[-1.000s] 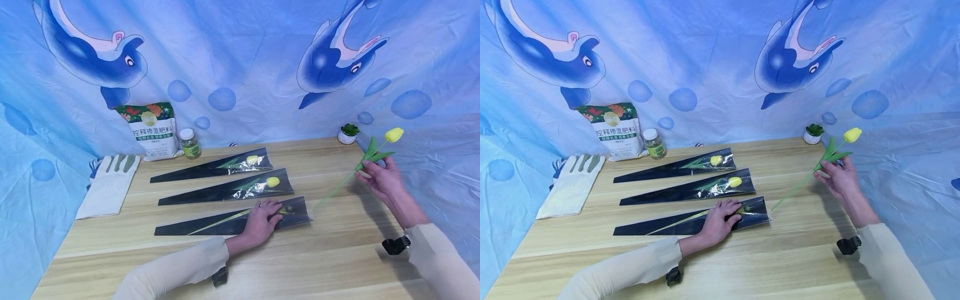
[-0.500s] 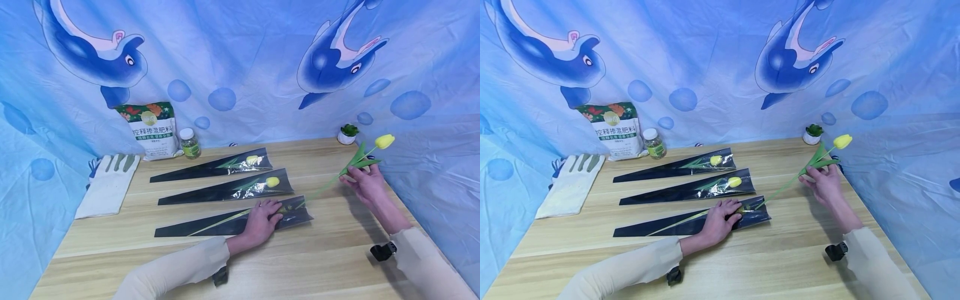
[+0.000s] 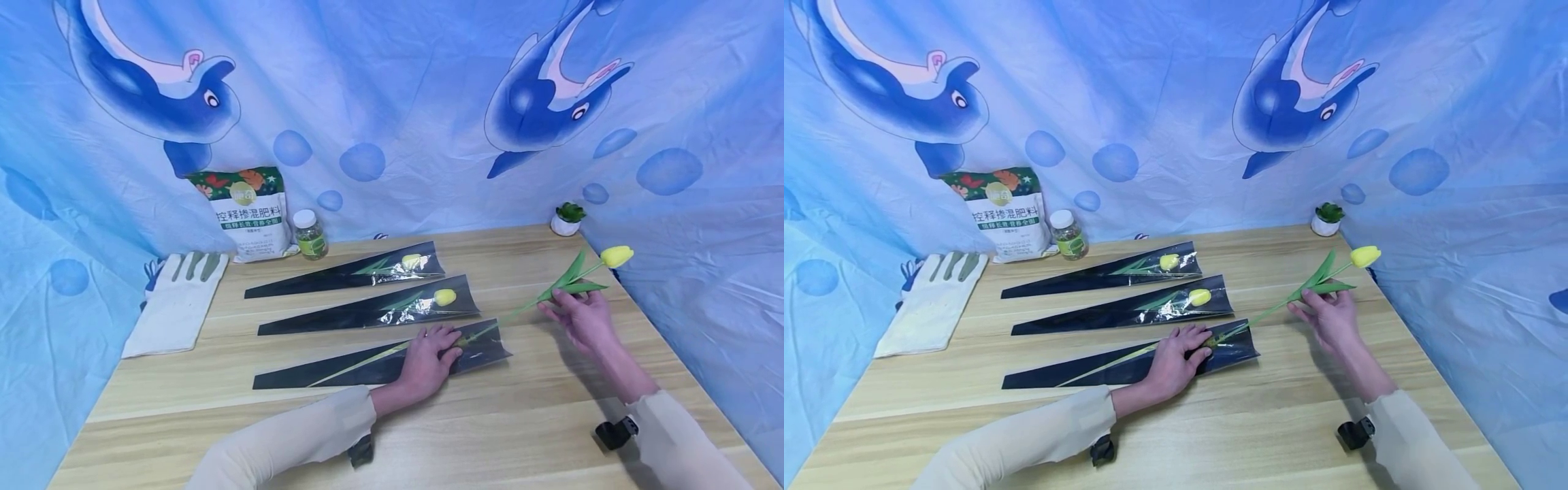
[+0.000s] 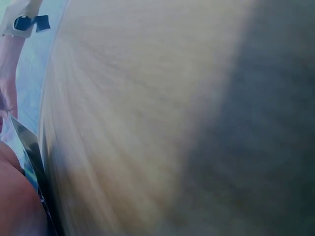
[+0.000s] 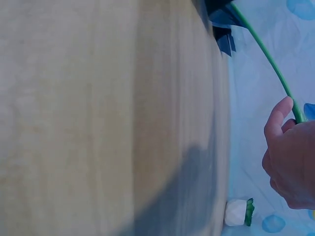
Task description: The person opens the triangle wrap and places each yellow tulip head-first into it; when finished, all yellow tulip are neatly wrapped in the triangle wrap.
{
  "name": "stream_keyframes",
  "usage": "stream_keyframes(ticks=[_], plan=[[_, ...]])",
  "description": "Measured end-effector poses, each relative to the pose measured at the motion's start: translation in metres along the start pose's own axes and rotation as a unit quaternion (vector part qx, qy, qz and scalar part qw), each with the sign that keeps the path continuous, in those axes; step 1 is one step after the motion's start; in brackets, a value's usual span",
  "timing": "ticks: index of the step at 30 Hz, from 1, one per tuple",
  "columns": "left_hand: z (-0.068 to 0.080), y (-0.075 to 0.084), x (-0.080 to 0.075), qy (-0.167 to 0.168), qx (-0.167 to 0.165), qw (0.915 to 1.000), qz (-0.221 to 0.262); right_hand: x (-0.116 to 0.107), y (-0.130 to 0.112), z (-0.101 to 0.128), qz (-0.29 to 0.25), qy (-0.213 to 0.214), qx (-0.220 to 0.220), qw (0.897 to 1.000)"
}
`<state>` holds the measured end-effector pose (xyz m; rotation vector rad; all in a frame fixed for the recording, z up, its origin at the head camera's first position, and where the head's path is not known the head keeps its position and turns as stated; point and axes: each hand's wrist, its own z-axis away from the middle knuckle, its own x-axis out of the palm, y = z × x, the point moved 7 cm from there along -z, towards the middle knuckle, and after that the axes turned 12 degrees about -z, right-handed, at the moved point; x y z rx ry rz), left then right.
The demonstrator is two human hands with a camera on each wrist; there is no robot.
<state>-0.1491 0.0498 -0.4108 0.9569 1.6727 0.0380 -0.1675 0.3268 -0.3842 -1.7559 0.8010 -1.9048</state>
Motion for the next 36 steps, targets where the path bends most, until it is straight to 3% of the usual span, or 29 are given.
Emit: stream_keyframes(ticks=[10,23,32,36], plan=[[-0.001,0.0,0.001,-0.003,-0.005,1.0,0.003,0.0,0.003,0.005,-0.004,-0.024,0.009,1.0],[-0.001,0.001,0.002,-0.001,-0.006,1.0,0.001,-0.002,0.0,0.009,0.006,-0.022,-0.012,1.0],[-0.003,0.002,0.002,0.003,-0.009,0.9999,0.007,-0.001,0.001,0.013,0.087,-0.023,-0.043,0.995],[-0.004,0.002,0.001,0.004,-0.01,0.9999,0.012,0.0,0.002,0.015,0.088,-0.032,-0.039,0.995]])
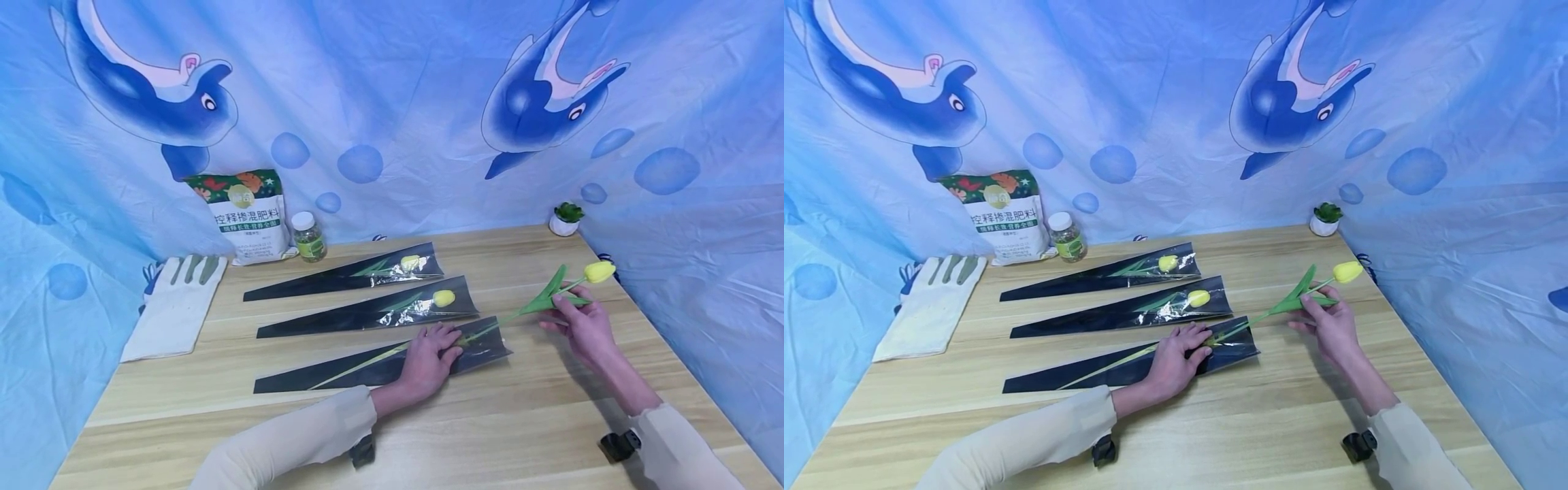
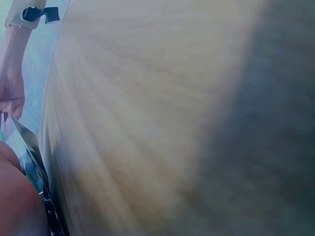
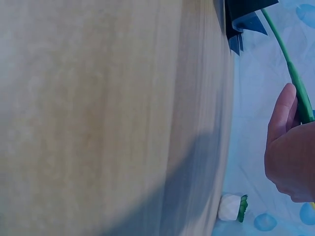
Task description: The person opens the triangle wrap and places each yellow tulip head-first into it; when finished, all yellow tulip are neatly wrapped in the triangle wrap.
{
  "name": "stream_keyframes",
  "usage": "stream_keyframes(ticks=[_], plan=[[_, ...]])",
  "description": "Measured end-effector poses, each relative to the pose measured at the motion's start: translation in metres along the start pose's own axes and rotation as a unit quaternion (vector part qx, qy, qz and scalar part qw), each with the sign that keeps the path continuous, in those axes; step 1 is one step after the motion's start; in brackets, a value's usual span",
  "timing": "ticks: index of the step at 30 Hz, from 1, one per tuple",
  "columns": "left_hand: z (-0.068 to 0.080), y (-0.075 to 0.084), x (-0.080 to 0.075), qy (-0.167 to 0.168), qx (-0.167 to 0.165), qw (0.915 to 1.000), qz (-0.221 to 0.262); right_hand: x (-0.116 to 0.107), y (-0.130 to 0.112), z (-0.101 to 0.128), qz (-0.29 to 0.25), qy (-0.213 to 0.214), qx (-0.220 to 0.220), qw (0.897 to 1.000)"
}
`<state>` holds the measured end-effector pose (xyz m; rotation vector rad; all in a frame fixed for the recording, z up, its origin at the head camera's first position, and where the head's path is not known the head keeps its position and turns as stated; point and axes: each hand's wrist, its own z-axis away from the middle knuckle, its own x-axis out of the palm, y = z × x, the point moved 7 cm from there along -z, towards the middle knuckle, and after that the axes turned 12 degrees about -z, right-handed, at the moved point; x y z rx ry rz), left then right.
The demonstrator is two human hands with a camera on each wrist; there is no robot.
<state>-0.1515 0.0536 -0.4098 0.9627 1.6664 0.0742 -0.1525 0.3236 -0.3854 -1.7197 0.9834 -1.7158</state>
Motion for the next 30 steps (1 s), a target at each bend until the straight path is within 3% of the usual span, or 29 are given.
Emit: stream_keyframes(ticks=[10,19,30], plan=[[0.0,0.001,-0.001,0.006,0.006,1.0,0.005,0.002,0.007,0.007,-0.001,-0.02,0.009,1.0],[-0.002,0.003,0.0,-0.004,0.003,1.0,0.004,0.007,0.018,0.016,0.009,0.004,0.025,1.0],[-0.004,0.007,0.002,-0.004,0.005,0.9999,0.009,0.015,0.025,0.022,0.028,-0.033,0.022,0.999]])
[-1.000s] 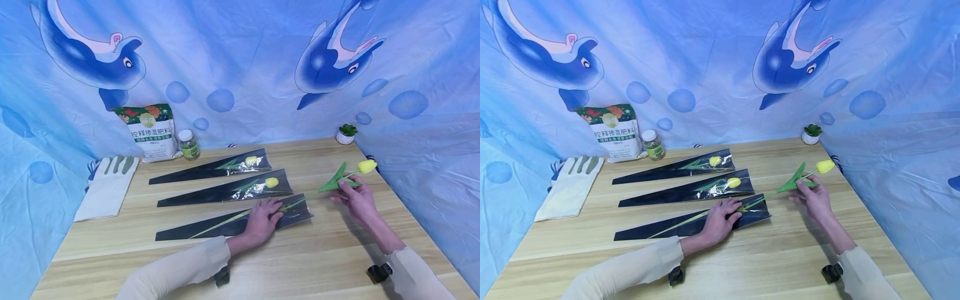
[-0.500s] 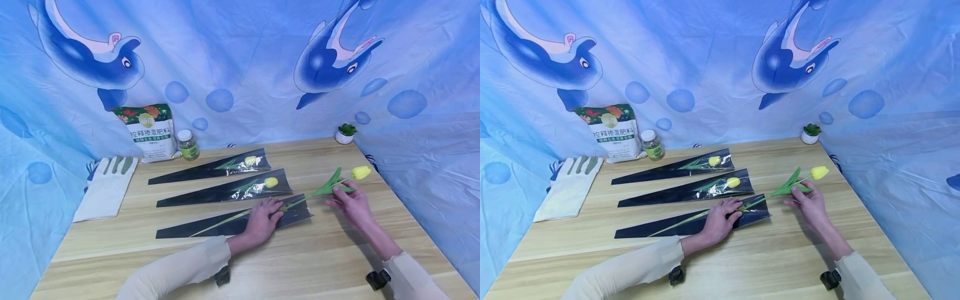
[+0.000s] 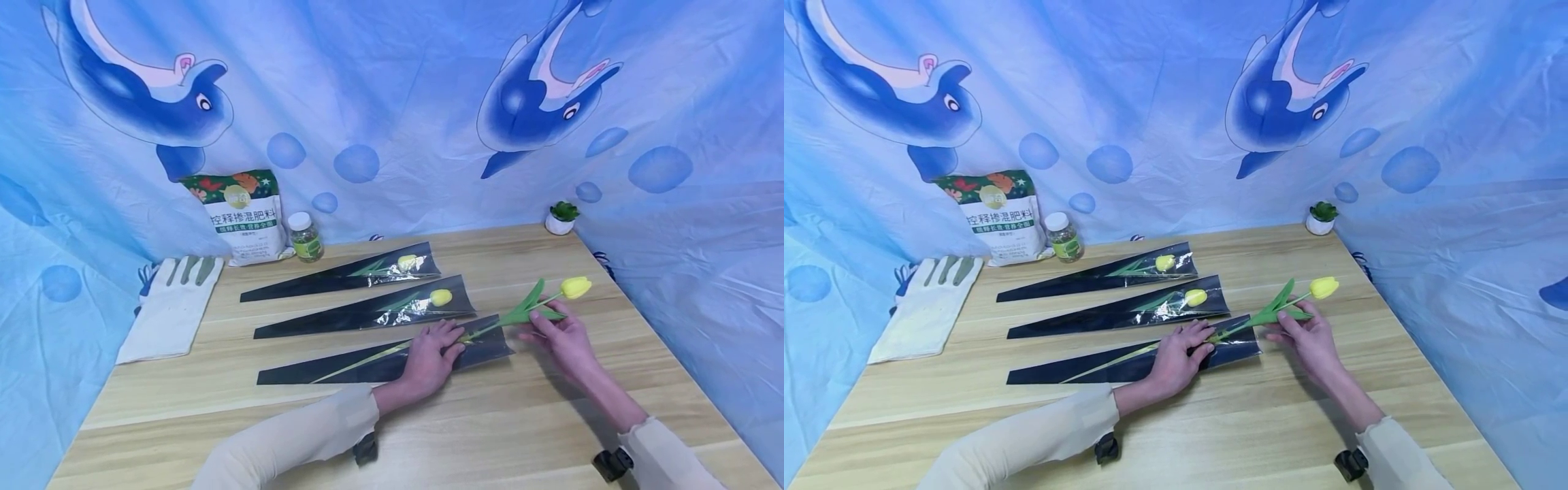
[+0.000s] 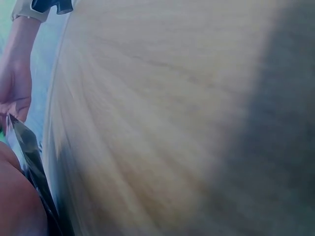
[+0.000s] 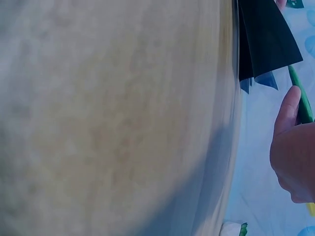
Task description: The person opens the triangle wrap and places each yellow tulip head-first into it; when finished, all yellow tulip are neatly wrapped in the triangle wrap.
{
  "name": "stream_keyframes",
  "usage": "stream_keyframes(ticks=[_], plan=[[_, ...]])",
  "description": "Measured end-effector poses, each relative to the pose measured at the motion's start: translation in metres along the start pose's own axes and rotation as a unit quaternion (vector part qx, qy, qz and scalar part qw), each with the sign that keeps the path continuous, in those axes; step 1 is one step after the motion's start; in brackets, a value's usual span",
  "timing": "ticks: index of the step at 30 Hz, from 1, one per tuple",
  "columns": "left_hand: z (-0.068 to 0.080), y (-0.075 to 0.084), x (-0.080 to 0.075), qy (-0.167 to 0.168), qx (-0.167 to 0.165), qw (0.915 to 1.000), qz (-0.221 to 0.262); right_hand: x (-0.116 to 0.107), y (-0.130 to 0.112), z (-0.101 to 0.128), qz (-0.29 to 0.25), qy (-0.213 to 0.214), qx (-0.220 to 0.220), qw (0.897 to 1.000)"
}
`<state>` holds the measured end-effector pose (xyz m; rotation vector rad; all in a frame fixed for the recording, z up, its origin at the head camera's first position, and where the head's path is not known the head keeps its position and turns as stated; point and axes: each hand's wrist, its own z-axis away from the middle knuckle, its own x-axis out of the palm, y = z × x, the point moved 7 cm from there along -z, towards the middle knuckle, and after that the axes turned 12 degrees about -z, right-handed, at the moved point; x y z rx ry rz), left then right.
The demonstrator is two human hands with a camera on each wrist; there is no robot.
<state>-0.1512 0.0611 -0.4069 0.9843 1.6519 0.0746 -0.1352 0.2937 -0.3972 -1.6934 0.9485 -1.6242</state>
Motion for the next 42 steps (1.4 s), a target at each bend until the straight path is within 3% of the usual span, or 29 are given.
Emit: stream_keyframes(ticks=[16,25,33,36,42], plan=[[-0.002,0.001,-0.003,0.014,0.007,0.9999,-0.005,-0.007,-0.006,0.001,-0.006,0.051,0.023,0.998],[-0.005,0.003,-0.002,0.006,0.002,1.0,-0.006,-0.004,0.003,0.005,0.102,0.051,0.034,0.993],[-0.004,0.004,-0.003,0.006,-0.003,1.0,0.005,-0.005,0.009,0.007,0.151,0.068,0.045,0.985],[-0.003,0.003,-0.002,0.003,-0.005,1.0,0.003,-0.01,0.01,0.009,0.133,0.095,0.071,0.984],[-0.002,0.002,0.0,0.008,-0.002,1.0,-0.004,-0.014,0.018,0.012,-0.007,0.132,0.136,0.982]])
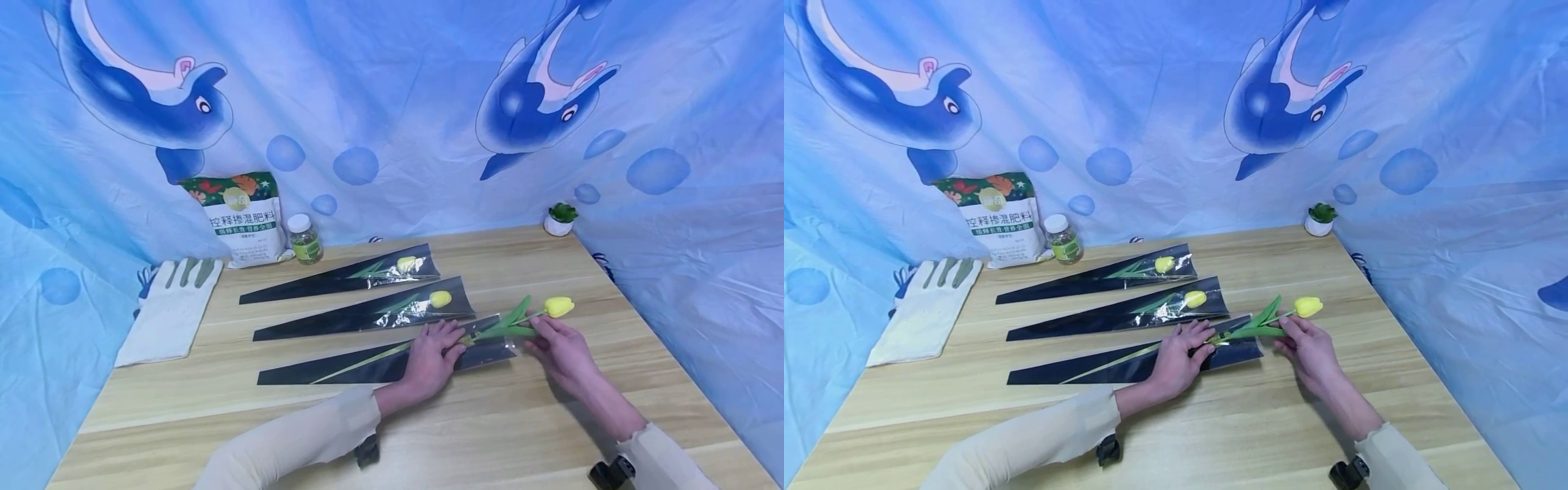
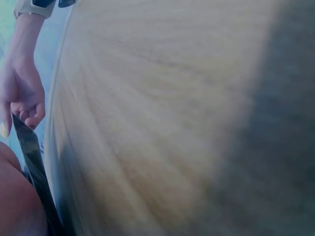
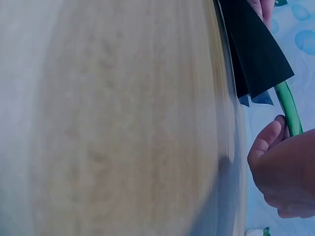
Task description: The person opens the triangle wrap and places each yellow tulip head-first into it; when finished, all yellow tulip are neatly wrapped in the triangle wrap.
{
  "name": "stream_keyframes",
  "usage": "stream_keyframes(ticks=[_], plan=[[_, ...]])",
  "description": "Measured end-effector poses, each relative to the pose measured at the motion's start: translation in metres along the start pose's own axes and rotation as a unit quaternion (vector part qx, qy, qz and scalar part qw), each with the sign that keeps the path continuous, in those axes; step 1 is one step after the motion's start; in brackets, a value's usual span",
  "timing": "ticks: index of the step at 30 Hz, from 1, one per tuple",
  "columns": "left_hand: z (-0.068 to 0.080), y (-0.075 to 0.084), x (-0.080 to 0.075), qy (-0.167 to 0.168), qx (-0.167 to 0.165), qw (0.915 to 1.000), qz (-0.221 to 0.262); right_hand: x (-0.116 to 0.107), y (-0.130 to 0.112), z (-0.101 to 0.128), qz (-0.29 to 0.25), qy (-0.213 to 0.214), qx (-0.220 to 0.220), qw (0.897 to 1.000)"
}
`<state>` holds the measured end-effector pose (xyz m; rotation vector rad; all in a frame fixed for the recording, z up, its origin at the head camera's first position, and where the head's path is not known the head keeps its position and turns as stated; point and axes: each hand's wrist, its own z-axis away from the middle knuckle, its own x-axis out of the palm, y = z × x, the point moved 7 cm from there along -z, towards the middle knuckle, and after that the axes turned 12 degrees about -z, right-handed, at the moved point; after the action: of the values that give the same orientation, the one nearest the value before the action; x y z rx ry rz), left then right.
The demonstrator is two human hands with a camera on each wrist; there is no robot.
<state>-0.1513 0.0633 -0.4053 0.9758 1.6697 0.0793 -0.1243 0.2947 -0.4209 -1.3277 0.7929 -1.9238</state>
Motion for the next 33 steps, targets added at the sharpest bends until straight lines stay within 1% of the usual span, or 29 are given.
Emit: stream_keyframes(ticks=[1,3,8,11,16,18,23,28,33], plan=[[0.0,0.0,0.0,0.001,0.0,1.0,-0.001,0.0,0.001,0.0,-0.013,0.0,0.007,1.0],[0.0,0.0,0.0,0.002,0.0,1.0,-0.003,0.0,0.002,0.0,-0.019,0.0,0.015,1.0],[0.0,0.0,0.0,0.005,0.002,0.9999,-0.009,0.002,0.004,0.002,-0.002,0.001,0.033,0.999],[0.0,0.001,0.0,0.006,0.004,0.9999,-0.011,0.005,0.008,0.003,0.008,0.01,0.048,0.999],[-0.001,0.002,0.0,-0.001,-0.001,1.0,-0.009,0.004,0.014,0.003,0.007,0.021,0.065,0.998],[-0.001,0.002,0.001,-0.003,-0.003,1.0,-0.008,0.004,0.015,0.002,0.013,0.016,0.071,0.997],[-0.001,0.001,0.003,-0.004,-0.004,0.9999,-0.011,0.004,0.015,0.002,0.05,-0.008,0.083,0.995],[-0.001,0.0,0.005,-0.008,-0.007,0.9998,-0.018,0.004,0.013,0.002,0.088,-0.022,0.083,0.992],[0.0,-0.001,0.005,-0.013,-0.016,0.9996,-0.018,0.005,0.013,0.0,0.155,-0.029,0.078,0.984]])
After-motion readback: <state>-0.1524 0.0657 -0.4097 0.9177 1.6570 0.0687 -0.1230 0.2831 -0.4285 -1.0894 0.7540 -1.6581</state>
